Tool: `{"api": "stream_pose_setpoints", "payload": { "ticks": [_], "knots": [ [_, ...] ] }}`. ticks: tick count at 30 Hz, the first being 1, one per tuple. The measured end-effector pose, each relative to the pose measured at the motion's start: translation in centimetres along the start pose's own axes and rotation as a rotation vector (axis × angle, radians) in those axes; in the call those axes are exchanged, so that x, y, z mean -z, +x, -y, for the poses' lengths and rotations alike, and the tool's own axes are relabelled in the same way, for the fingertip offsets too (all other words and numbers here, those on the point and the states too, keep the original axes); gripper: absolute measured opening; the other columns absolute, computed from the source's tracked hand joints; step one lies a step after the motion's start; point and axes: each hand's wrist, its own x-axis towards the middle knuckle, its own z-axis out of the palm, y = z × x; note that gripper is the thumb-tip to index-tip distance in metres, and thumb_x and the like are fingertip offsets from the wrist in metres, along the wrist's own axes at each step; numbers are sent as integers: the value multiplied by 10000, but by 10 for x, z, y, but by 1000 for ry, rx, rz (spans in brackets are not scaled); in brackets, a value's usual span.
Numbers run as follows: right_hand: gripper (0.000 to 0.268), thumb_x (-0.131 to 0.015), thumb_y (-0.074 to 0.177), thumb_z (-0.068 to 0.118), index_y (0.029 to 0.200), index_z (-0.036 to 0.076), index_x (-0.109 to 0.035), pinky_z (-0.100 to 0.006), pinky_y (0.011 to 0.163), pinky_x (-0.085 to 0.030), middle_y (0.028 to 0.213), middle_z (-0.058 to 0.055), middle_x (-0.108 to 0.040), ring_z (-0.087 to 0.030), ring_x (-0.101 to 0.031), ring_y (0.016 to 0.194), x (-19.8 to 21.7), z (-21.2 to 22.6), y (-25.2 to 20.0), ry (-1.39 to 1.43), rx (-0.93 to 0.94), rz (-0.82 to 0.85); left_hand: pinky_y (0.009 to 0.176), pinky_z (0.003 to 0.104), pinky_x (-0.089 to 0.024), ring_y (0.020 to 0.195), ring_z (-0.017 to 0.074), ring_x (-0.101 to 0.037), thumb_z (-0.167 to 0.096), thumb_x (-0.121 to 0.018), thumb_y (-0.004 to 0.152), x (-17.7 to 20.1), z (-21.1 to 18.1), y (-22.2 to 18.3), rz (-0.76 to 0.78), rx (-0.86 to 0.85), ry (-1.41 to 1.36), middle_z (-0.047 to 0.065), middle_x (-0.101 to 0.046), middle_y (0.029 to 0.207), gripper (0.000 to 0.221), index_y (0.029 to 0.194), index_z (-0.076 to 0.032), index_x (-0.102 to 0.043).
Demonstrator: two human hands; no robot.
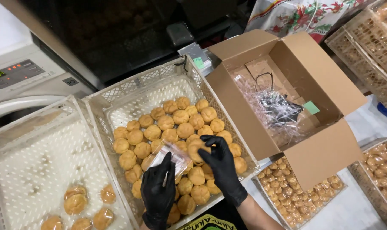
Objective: The person is individually bagging round pastries along with a small packet into plastic bags from a large storage crate.
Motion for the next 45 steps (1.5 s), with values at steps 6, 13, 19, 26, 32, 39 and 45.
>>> {"api": "stream_pose_setpoints", "payload": {
  "ticks": [6,13,19,26,32,39,45],
  "knots": [
    [270,-764,860,-30,1038,106,-613,-309,904,-603,1228,-134,-688,-238,-647,1263,-12,-12,-8,0,-88,111,885,381,-514,928,261,-660,-142,-727,957,-1,-5,-5,55,-114,-87,105,-749,1117,412,1352,-49,-656],
    [274,-813,839,76,1085,19,-707,-337,732,-670,1102,-95,-729,-199,-729,905,0,20,2,-68,-376,201,987,373,-541,1148,248,-640,-223,-716,943,1,10,-15,214,-5,-186,81,-690,1270,477,1414,-203,-643],
    [329,-807,828,-15,1154,25,-800,-264,674,-624,1134,-132,-821,-166,-764,783,10,31,0,-68,-358,271,1024,305,-586,1126,161,-739,-95,-899,734,2,-2,-15,121,405,-605,99,-784,1226,485,1196,-37,-764],
    [327,-846,839,148,1159,99,-797,-212,698,-578,1164,-44,-814,-63,-712,844,15,46,-1,-368,49,509,997,313,-585,1112,184,-735,-116,-852,785,1,-6,-14,180,493,-671,81,-791,1200,446,1217,-56,-759],
    [319,-789,895,147,1211,103,-769,-262,829,-591,1232,-71,-785,-128,-737,947,15,54,2,-381,92,595,1011,318,-575,1128,198,-721,-132,-888,770,2,-4,-15,154,301,-589,95,-757,1242,539,1274,-54,-714],
    [327,-699,968,329,1177,82,-748,-310,691,-601,1142,-98,-789,-226,-792,841,8,76,4,-512,404,847,955,351,-600,1068,252,-752,-221,-824,867,12,-10,-7,174,-45,-471,89,-768,1170,416,1239,-66,-720],
    [364,-630,1009,313,1219,31,-723,-362,913,-639,1188,-133,-773,-288,-787,1058,13,59,3,-581,479,750,980,269,-591,1095,129,-748,-101,-902,737,-3,-9,-16,248,547,-679,74,-803,1226,557,1268,-45,-741]
  ]
}}
